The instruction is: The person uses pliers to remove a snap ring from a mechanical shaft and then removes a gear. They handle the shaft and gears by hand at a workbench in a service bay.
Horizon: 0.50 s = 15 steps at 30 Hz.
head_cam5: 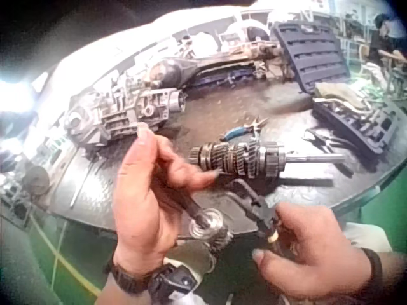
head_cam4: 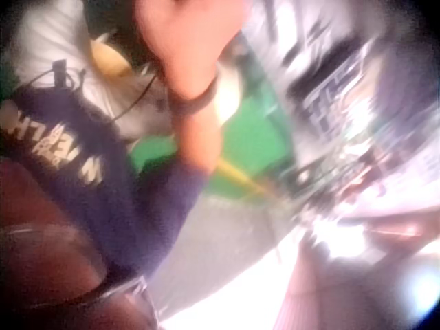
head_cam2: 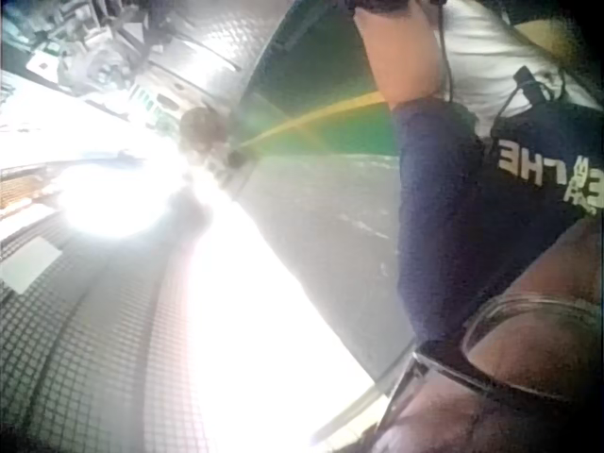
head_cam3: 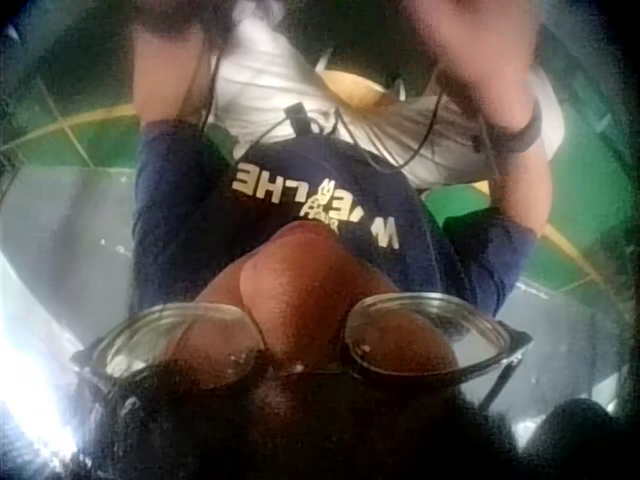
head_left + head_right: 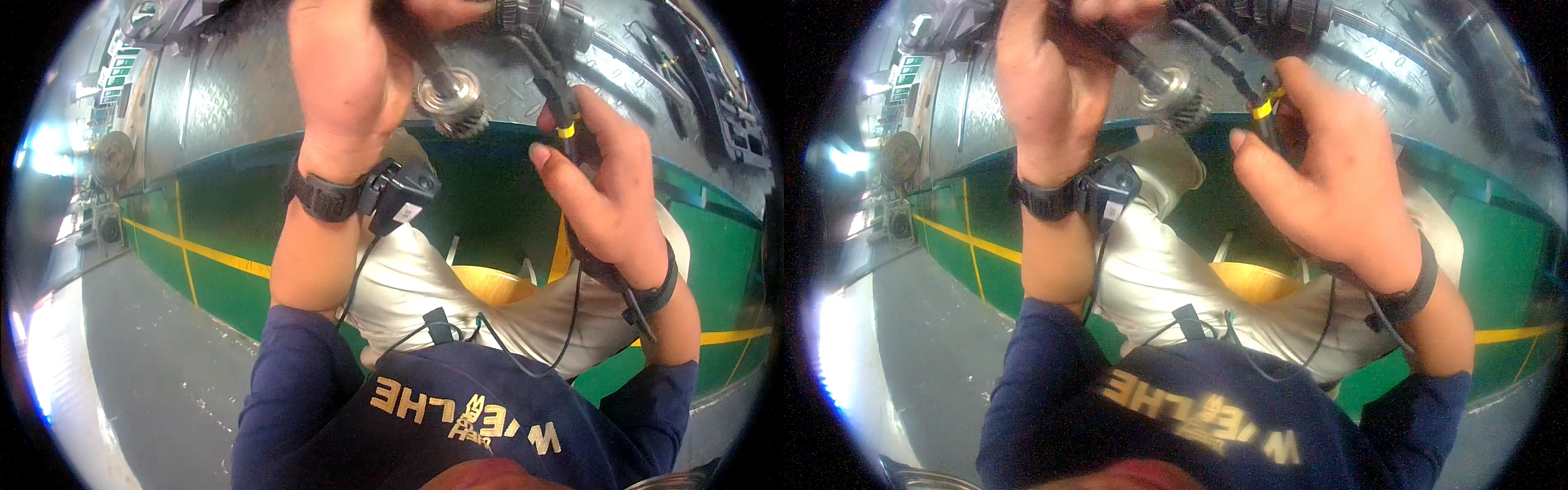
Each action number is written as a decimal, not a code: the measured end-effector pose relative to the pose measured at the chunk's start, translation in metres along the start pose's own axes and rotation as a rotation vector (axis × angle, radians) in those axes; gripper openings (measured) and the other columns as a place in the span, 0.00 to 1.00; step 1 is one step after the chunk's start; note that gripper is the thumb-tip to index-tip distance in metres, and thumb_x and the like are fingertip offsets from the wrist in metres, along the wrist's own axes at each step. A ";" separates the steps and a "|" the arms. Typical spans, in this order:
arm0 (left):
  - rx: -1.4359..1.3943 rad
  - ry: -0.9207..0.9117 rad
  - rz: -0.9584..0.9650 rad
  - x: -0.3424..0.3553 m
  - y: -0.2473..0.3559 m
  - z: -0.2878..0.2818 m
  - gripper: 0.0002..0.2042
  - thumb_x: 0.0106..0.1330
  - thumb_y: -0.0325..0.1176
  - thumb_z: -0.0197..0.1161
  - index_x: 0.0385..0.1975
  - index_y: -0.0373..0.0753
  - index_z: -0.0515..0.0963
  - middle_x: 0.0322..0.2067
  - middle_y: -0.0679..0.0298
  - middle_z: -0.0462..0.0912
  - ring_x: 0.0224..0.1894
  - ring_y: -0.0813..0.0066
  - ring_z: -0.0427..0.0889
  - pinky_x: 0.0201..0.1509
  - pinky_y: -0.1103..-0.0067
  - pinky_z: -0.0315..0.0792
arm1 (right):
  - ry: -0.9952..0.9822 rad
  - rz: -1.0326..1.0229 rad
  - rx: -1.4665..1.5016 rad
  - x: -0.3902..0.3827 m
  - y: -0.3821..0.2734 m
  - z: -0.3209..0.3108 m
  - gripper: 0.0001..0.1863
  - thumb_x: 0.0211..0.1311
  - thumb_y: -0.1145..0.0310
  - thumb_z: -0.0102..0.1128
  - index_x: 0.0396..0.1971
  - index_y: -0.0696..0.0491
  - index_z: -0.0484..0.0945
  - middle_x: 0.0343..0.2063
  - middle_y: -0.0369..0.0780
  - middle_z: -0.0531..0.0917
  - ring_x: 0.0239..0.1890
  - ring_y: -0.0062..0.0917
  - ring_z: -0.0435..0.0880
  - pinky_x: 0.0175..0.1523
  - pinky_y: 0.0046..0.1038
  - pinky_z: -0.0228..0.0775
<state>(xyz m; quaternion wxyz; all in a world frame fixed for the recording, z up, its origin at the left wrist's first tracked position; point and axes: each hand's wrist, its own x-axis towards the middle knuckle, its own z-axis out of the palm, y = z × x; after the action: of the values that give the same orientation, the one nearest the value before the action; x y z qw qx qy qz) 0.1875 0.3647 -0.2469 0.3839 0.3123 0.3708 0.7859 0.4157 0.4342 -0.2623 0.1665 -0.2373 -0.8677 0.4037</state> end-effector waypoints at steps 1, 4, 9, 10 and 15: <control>0.062 -0.049 0.075 0.002 0.003 -0.001 0.17 0.82 0.47 0.49 0.33 0.41 0.72 0.21 0.68 0.75 0.26 0.73 0.79 0.39 0.72 0.80 | 0.029 0.015 0.059 0.000 0.002 -0.001 0.17 0.58 0.67 0.65 0.40 0.64 0.75 0.24 0.38 0.77 0.27 0.17 0.72 0.33 0.22 0.63; 0.070 0.136 0.157 0.002 0.004 -0.014 0.17 0.82 0.45 0.51 0.30 0.43 0.70 0.17 0.75 0.60 0.19 0.82 0.61 0.27 0.80 0.63 | 0.109 -0.073 0.068 0.003 0.010 0.008 0.18 0.57 0.64 0.67 0.36 0.63 0.73 0.21 0.43 0.75 0.22 0.31 0.72 0.29 0.31 0.63; 0.124 0.115 0.236 0.003 0.005 -0.019 0.19 0.82 0.45 0.50 0.25 0.45 0.66 0.15 0.75 0.54 0.15 0.83 0.54 0.21 0.80 0.54 | 0.184 -0.106 0.055 0.002 0.012 0.015 0.18 0.55 0.61 0.67 0.29 0.60 0.72 0.16 0.49 0.71 0.18 0.44 0.71 0.26 0.39 0.61; 0.124 0.115 0.235 0.002 0.005 -0.018 0.19 0.82 0.45 0.50 0.25 0.45 0.66 0.15 0.75 0.54 0.15 0.83 0.54 0.21 0.80 0.54 | 0.181 -0.110 0.039 0.002 0.013 0.015 0.18 0.54 0.61 0.67 0.28 0.60 0.71 0.17 0.49 0.72 0.19 0.46 0.71 0.26 0.39 0.61; 0.117 0.059 0.254 -0.002 -0.001 -0.012 0.21 0.82 0.45 0.49 0.23 0.44 0.65 0.13 0.74 0.52 0.13 0.82 0.52 0.19 0.79 0.51 | 0.113 -0.057 -0.003 0.005 0.005 0.010 0.19 0.53 0.60 0.67 0.28 0.60 0.71 0.18 0.50 0.73 0.21 0.48 0.73 0.27 0.41 0.63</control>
<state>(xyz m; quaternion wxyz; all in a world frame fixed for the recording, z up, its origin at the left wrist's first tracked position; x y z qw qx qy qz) 0.1791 0.3594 -0.2546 0.2512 0.3556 0.3847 0.8139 0.4088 0.4338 -0.2720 0.2263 -0.2353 -0.8640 0.3834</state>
